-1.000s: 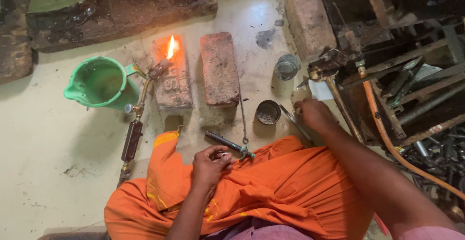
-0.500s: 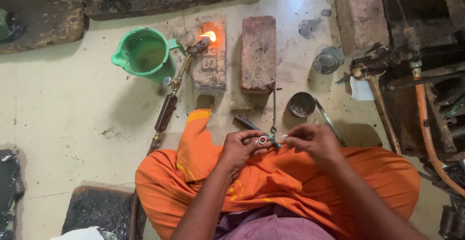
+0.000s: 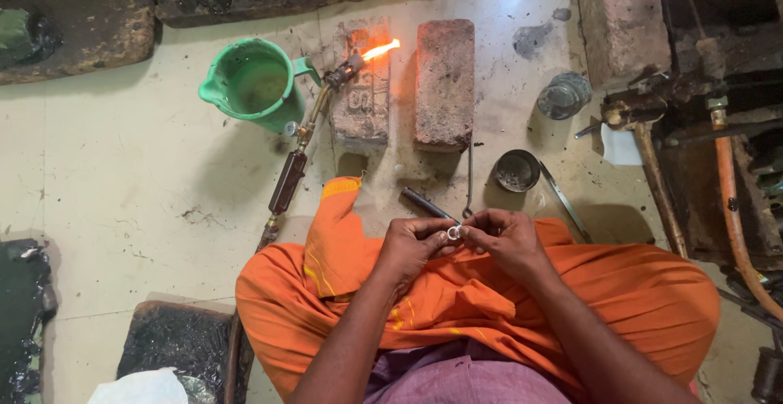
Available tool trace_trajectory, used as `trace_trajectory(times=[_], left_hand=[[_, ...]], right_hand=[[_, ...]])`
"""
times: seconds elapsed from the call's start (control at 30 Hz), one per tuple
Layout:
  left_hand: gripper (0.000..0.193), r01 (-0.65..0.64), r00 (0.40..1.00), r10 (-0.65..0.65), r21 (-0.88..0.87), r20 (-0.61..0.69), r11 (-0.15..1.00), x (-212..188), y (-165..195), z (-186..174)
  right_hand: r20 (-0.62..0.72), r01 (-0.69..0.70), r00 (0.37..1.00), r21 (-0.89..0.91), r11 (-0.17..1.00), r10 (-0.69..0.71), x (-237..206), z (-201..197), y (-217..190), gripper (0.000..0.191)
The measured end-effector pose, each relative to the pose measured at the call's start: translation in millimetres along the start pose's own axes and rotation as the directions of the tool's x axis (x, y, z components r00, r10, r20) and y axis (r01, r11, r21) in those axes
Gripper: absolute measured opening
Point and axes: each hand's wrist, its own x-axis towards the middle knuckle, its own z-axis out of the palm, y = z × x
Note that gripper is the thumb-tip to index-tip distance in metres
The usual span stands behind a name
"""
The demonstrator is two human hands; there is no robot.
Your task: The person holds a blowtorch in one hand and heats small metal rings held on a rod over the flame. They quench a heated ring in a green cup of liquid, then place a ring on a small anvil and hammer and punch it to shape it.
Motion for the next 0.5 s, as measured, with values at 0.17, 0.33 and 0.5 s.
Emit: trace_trajectory(times=[0.17, 0.33, 0.5], left_hand=[[0.022, 0.001, 1.0, 0.0, 0.032, -0.02, 0.999, 1, -3, -1], [0.022, -0.002, 1.0, 0.002, 0.014, -0.005, 1.0, 2, -2, -2], [0.022, -0.053, 0.998, 0.052, 0.016, 0.026, 0.998, 2, -2, -3]], right_hand=[[0.004, -0.017, 1.0, 0.006, 1.0, 0.017, 0, 3, -1, 0.016], [0.015, 0.026, 1.0, 0.005, 1.0, -0.026, -1, 3, -5, 0.017], [0.02, 0.052, 0.999, -0.05, 0.997, -0.051, -4, 2, -11, 0.022]])
